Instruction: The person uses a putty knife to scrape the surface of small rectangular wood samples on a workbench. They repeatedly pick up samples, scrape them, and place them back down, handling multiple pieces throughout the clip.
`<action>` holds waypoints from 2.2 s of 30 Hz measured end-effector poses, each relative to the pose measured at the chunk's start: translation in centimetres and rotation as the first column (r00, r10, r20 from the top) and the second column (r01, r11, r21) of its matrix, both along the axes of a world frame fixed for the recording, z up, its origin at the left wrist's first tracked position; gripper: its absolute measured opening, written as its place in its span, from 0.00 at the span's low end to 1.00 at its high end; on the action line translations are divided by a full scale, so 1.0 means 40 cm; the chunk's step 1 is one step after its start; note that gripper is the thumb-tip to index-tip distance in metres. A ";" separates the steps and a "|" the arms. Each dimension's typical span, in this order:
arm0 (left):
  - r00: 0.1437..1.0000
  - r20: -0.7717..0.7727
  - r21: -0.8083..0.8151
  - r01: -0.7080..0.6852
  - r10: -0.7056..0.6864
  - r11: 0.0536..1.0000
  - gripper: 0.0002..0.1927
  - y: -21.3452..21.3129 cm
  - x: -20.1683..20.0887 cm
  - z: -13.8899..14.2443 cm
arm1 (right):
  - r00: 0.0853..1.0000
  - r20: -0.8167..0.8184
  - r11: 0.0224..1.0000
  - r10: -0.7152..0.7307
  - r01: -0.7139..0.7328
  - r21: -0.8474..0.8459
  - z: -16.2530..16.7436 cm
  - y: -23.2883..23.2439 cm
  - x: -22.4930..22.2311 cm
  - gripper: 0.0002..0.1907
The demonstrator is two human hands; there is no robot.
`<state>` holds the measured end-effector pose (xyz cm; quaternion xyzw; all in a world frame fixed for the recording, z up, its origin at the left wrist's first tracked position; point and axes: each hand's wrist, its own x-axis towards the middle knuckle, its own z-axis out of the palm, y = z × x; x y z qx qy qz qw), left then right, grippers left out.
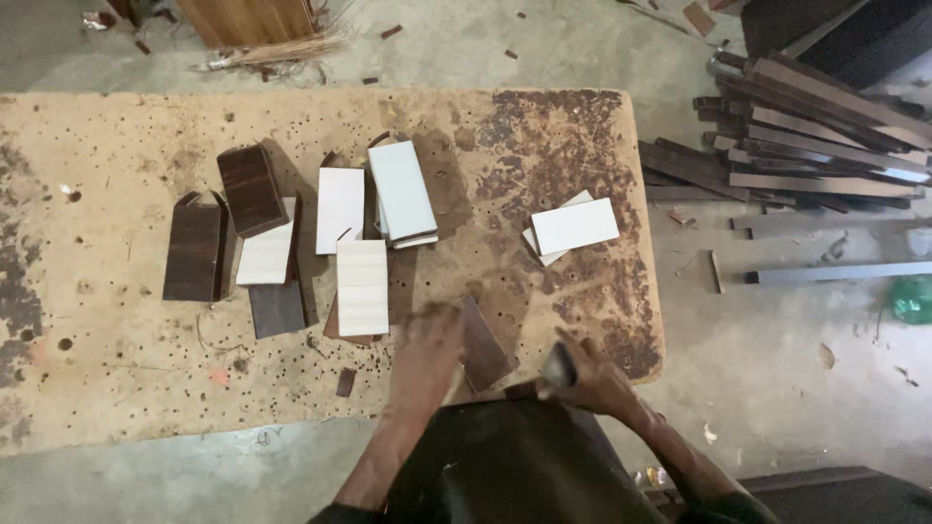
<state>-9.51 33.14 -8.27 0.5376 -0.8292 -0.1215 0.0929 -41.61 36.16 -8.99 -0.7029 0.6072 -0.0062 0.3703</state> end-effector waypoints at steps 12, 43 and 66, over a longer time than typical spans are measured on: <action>0.888 -0.369 0.515 0.442 -0.275 0.734 0.25 -0.323 -0.174 -0.073 | 0.784 -0.225 0.682 -0.579 0.315 -0.660 -0.055 -0.052 -0.074 0.45; 0.954 -0.095 -0.053 -0.291 0.286 0.955 0.38 -0.437 -0.321 -0.034 | 0.747 -0.244 0.709 -0.619 0.398 -0.581 -0.144 -0.049 -0.036 0.42; 0.903 -0.355 0.313 -0.127 0.240 0.941 0.50 -0.287 0.087 0.063 | 0.815 -0.248 0.828 -0.524 0.419 -0.372 -0.093 -0.083 -0.048 0.45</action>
